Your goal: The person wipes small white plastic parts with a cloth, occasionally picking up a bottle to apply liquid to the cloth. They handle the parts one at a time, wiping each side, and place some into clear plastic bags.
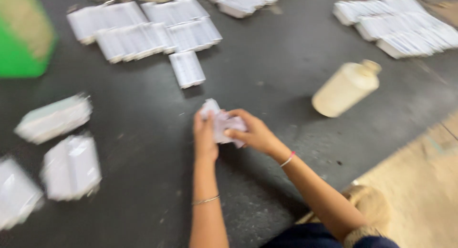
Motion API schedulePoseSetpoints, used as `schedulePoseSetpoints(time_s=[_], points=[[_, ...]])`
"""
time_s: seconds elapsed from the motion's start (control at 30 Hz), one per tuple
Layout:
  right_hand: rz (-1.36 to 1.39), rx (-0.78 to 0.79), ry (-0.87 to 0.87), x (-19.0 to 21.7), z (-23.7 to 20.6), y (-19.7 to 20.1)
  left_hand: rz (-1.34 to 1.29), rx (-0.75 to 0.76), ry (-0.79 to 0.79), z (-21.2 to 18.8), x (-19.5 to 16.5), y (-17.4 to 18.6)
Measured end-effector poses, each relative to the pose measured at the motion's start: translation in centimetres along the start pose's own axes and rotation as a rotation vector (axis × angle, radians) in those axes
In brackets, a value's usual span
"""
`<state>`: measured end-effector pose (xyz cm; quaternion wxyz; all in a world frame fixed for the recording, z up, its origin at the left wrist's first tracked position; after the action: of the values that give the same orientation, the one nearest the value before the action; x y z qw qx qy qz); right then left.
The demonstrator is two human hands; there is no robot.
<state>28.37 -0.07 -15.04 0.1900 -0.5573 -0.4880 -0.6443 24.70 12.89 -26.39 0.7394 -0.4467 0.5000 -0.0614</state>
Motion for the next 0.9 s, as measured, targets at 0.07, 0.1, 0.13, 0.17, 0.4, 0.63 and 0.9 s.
schedulePoseSetpoints(time_s=[0.07,0.1,0.13,0.17,0.4,0.63,0.9], points=[[0.055,0.075,0.016,0.2,-1.7,1.1,-0.077,-0.007,0.047,-0.2,-0.2,0.6],[0.001,0.011,0.035,0.4,-2.6,3.2,-0.053,-0.044,0.06,-0.2,-0.5,1.0],[-0.052,-0.045,0.052,0.5,-3.5,5.5,-0.064,-0.088,0.081,-0.4,-0.6,1.5],[-0.105,-0.093,0.071,0.6,-4.2,7.9,-0.071,-0.137,0.096,-0.6,-1.0,2.2],[-0.886,-0.947,0.275,5.6,-13.3,31.7,-0.082,-0.206,0.149,-1.2,-2.0,2.7],[-1.018,-0.688,0.144,0.6,-10.3,32.5,-0.055,-0.196,0.15,-1.5,-3.0,2.4],[-0.993,-0.686,0.063,-0.4,-9.7,32.3,-0.014,-0.224,0.172,-2.1,-3.7,2.0]])
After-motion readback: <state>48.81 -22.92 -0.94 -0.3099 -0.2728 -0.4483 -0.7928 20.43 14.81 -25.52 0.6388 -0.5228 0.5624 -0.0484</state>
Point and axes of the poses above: each hand's wrist, its own z-axis towards the middle knuckle, its own y-axis out of the back of the hand, x = y × z, the point moved 8 cm from there along z, towards the middle knuckle, and after that the axes turned 6 degrees about x, right-handed, at the moved point
